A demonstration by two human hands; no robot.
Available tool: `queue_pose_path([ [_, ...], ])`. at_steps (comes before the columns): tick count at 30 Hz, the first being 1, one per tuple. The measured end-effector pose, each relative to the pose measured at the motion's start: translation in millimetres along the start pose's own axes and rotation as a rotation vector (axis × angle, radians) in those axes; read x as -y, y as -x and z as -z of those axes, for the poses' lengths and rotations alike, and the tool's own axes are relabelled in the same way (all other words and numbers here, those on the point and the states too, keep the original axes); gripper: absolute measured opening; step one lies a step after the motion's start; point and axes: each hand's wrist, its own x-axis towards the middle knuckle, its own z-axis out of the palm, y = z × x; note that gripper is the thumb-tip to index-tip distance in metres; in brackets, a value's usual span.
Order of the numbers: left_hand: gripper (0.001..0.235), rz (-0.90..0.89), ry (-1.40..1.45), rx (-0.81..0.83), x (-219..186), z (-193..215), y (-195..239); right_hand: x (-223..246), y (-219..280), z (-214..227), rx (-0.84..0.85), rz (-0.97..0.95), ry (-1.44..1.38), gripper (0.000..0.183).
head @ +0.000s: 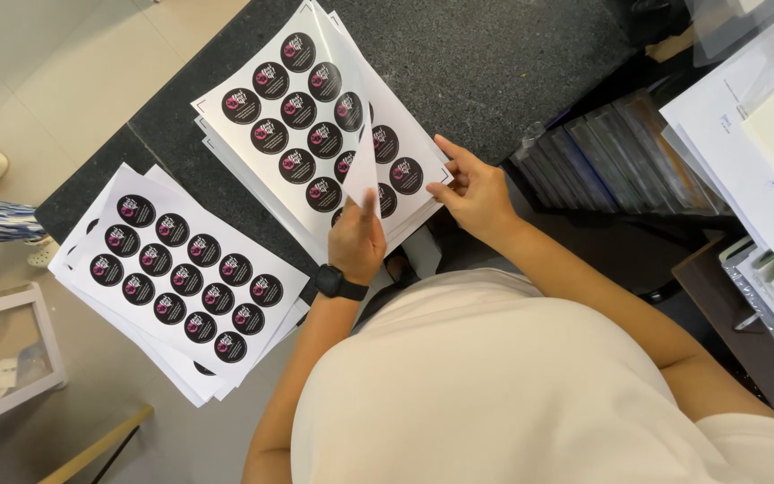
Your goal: Peeling the waste material from sticker sheets and loading them into a digital cutting machine.
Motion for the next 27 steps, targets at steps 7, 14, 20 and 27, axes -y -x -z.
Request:
queue_pose_path([
  [7, 0.055, -0.123, -0.257, 0.120, -37, 16, -40, 13, -1, 7, 0.081, 0.069, 0.024, 0.066],
  [14, 0.035, -0.119, -0.272, 0.069, -35, 14, -39, 28, 3, 14, 0.138, 0.000, -0.015, 0.078],
  [20, 0.050, -0.085, -0.347, 0.071, -59, 21, -58, 47, 4, 14, 0.174, 0.217, 0.241, 0.080],
  [27, 0.038, -0.101, -0.246, 0.073, -52, 22, -55, 42, 5, 15, 0.179, 0.132, 0.154, 0.072],
])
